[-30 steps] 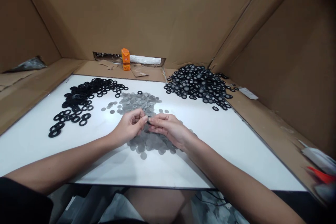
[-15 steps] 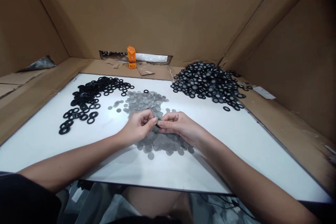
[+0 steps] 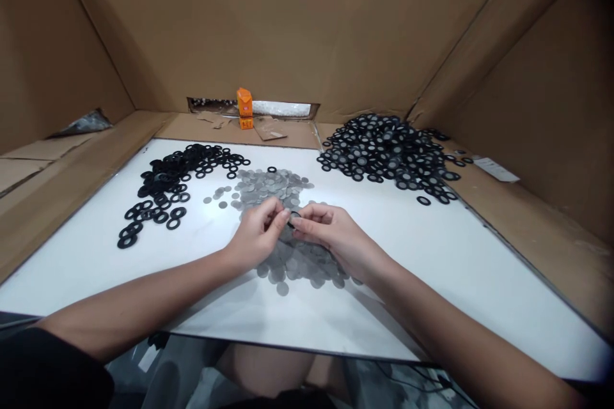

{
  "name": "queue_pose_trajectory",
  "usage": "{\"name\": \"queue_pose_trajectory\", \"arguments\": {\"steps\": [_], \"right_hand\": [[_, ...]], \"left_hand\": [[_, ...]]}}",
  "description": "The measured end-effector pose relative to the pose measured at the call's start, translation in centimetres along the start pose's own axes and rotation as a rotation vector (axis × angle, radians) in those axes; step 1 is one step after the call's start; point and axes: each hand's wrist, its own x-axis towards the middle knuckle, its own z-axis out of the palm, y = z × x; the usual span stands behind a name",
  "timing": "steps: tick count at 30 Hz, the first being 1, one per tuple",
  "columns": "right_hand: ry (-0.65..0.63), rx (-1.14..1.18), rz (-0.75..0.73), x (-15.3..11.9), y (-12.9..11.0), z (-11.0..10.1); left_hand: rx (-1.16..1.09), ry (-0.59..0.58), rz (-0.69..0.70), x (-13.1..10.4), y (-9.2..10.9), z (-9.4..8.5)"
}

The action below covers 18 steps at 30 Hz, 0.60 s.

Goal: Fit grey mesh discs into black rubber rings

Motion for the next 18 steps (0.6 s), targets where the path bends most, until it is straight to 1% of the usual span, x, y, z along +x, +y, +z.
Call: {"name": "queue_pose_trajectory", "arguments": {"steps": [3, 5, 7, 9, 11, 14, 16, 18], "right_hand": [[0.069, 0.09, 0.002, -0.2, 0.0, 0.6], [0.091, 0.154, 0.0, -0.4, 0.3, 1.0], [0.079, 0.197, 0.005, -0.5, 0.5, 1.3], [0.065, 0.192, 0.022, -0.5, 0.6, 1.3], [0.038, 0.145, 0.065, -0.5, 0.5, 0.9], [-0.02, 0.057, 0.122, -0.3, -0.2, 0.0], [-0.039, -0.043, 0.105, -0.2, -0.7, -0.6], [-0.063, -0.182, 0.08, -0.2, -1.1, -1.1]], "left_hand": [[-0.097, -0.097, -0.026, -0.1, -0.1, 0.0], [-0.097, -0.133, -0.016, -0.1, -0.1, -0.1], [-0.066, -0.123, -0.004, -0.1, -0.2, -0.2], [-0.061, -0.104, -0.003, 0.0, -0.3, -0.3], [-0.08, -0.121, -0.012, 0.1, -0.3, -0.6], [-0.081, -0.229, -0.023, 0.3, -0.1, -1.1], [-0.057, -0.309, -0.029, 0.4, 0.1, -1.5], [-0.025, -0.362, -0.023, 0.6, 0.4, -1.6]]}}
